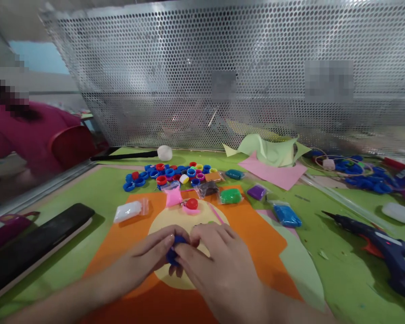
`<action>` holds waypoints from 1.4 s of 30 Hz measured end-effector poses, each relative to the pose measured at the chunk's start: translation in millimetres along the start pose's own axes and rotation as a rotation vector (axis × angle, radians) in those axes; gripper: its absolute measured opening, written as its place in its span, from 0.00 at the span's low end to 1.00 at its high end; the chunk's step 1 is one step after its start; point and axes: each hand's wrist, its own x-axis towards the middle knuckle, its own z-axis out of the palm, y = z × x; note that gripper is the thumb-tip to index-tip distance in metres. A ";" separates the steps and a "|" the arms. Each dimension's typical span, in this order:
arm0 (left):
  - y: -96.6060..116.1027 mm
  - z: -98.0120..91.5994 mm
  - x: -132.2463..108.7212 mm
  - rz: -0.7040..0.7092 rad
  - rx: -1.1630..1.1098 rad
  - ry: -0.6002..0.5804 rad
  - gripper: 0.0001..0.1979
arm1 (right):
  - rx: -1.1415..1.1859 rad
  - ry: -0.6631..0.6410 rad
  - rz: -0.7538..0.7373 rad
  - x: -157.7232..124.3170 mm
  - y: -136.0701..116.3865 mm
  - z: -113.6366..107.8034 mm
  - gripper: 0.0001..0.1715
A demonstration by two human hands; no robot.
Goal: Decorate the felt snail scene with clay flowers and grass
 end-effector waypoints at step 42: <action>-1.2 -14.9 -4.9 0.716 1.027 0.257 0.19 | 1.540 -0.444 1.170 11.2 9.2 -1.8 0.12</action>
